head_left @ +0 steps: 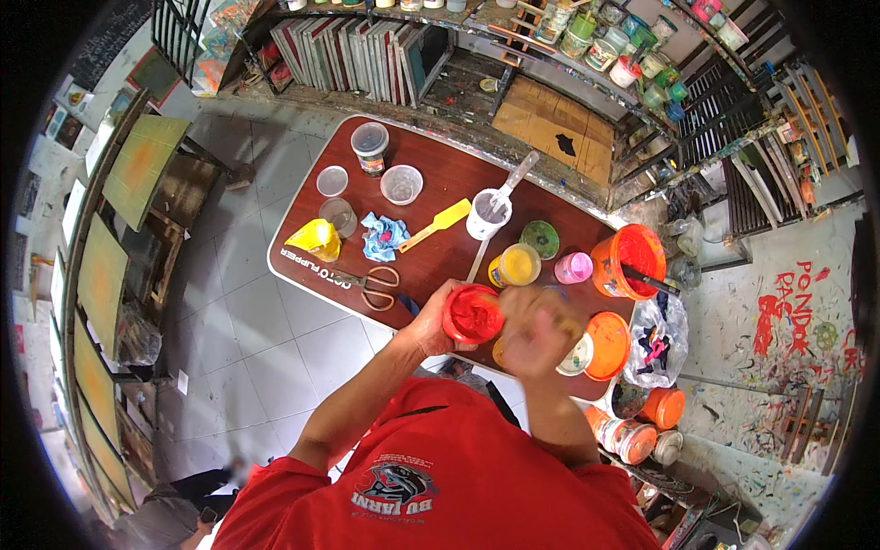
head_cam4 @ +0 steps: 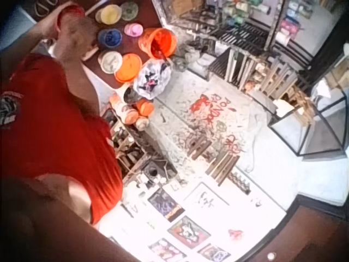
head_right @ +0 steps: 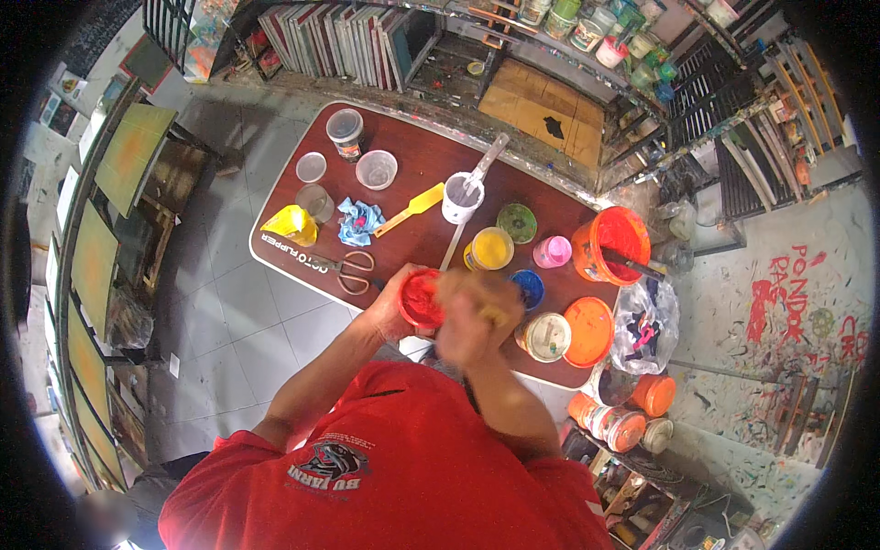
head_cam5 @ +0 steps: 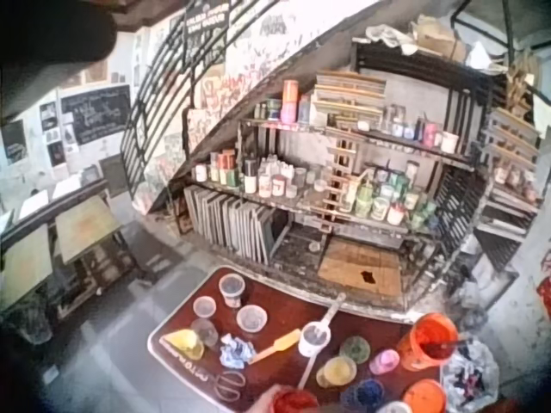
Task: The person mixes red ink in a container using a wooden spatula and then wipes a yellow scraper with a cloth.
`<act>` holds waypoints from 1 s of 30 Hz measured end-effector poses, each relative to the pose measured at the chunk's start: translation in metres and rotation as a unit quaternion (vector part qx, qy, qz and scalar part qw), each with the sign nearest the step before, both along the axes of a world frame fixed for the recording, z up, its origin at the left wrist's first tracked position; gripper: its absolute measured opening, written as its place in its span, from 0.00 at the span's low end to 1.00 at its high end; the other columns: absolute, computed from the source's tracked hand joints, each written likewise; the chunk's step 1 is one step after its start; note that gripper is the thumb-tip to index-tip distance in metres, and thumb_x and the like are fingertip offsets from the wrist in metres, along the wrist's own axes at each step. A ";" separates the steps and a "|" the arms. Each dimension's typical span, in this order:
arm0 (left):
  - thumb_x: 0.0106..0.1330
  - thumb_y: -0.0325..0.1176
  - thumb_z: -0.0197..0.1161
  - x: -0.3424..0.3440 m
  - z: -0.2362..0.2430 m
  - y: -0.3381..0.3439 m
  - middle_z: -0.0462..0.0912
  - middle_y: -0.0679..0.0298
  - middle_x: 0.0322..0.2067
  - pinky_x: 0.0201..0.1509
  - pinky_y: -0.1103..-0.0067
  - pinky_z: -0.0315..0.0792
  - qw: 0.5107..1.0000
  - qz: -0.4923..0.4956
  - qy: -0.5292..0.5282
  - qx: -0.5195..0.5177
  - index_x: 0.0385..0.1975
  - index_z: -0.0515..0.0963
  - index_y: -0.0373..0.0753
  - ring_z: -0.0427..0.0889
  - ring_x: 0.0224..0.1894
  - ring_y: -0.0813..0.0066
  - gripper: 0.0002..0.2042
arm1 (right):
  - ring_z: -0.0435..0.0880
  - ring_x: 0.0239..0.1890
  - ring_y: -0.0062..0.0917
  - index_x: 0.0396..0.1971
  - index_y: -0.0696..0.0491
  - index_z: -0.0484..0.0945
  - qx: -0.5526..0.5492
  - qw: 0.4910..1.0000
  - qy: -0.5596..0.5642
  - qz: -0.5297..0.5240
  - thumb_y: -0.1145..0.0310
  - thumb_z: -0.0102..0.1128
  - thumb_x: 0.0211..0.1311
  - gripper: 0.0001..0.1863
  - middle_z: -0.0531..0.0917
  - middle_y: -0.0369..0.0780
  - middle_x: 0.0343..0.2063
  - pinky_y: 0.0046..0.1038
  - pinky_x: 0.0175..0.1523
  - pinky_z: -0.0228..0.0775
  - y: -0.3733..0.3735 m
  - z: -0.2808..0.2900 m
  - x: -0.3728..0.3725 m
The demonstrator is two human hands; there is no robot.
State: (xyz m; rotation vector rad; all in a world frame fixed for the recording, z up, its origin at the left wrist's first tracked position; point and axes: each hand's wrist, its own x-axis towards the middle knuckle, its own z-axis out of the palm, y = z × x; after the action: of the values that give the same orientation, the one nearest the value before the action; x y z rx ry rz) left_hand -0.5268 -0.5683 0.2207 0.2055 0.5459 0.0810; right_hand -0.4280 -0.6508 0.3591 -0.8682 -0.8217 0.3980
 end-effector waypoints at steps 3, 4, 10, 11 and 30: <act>0.67 0.52 0.49 -0.001 -0.009 0.022 0.82 0.58 0.46 0.51 0.64 0.78 0.992 0.038 -0.115 -0.022 0.47 0.76 0.41 0.81 0.49 0.64 0.22 | 0.70 0.18 0.27 0.14 0.56 0.63 -0.006 0.996 -0.063 0.069 0.68 0.54 0.57 0.15 0.72 0.40 0.16 0.29 0.25 0.61 -0.021 -0.008 -0.022; 0.67 0.53 0.49 -0.005 -0.003 0.025 0.82 0.60 0.47 0.48 0.62 0.79 0.998 0.015 -0.069 -0.003 0.49 0.76 0.45 0.81 0.49 0.64 0.22 | 0.70 0.22 0.28 0.17 0.55 0.64 -0.028 0.997 -0.053 0.057 0.64 0.54 0.61 0.17 0.70 0.39 0.18 0.32 0.30 0.63 -0.029 -0.019 -0.015; 0.67 0.55 0.47 0.007 0.000 0.005 0.82 0.64 0.48 0.48 0.59 0.78 0.999 -0.009 -0.012 0.032 0.50 0.76 0.48 0.81 0.50 0.65 0.22 | 0.67 0.22 0.28 0.20 0.54 0.65 -0.107 0.982 -0.156 0.014 0.60 0.53 0.66 0.18 0.69 0.38 0.19 0.31 0.31 0.62 -0.023 -0.018 0.006; 0.67 0.55 0.46 0.008 -0.012 0.011 0.81 0.63 0.48 0.49 0.58 0.78 0.997 -0.001 -0.056 -0.044 0.50 0.76 0.48 0.81 0.50 0.65 0.22 | 0.69 0.21 0.29 0.20 0.55 0.67 -0.058 0.988 -0.143 0.026 0.61 0.55 0.65 0.17 0.71 0.39 0.19 0.32 0.29 0.64 -0.025 -0.019 -0.006; 0.65 0.51 0.51 0.001 -0.006 0.004 0.83 0.63 0.42 0.50 0.62 0.77 0.998 0.037 -0.049 0.032 0.45 0.78 0.43 0.82 0.45 0.66 0.20 | 0.69 0.19 0.27 0.15 0.54 0.63 -0.008 0.992 -0.123 0.035 0.66 0.55 0.64 0.18 0.72 0.39 0.18 0.29 0.25 0.63 -0.033 -0.038 -0.025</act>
State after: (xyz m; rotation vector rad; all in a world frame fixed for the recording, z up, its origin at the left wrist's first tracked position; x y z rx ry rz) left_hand -0.5257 -0.5647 0.2148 0.2422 0.4536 0.1807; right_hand -0.4526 -0.6838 0.3210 -0.9155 -1.0801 0.3633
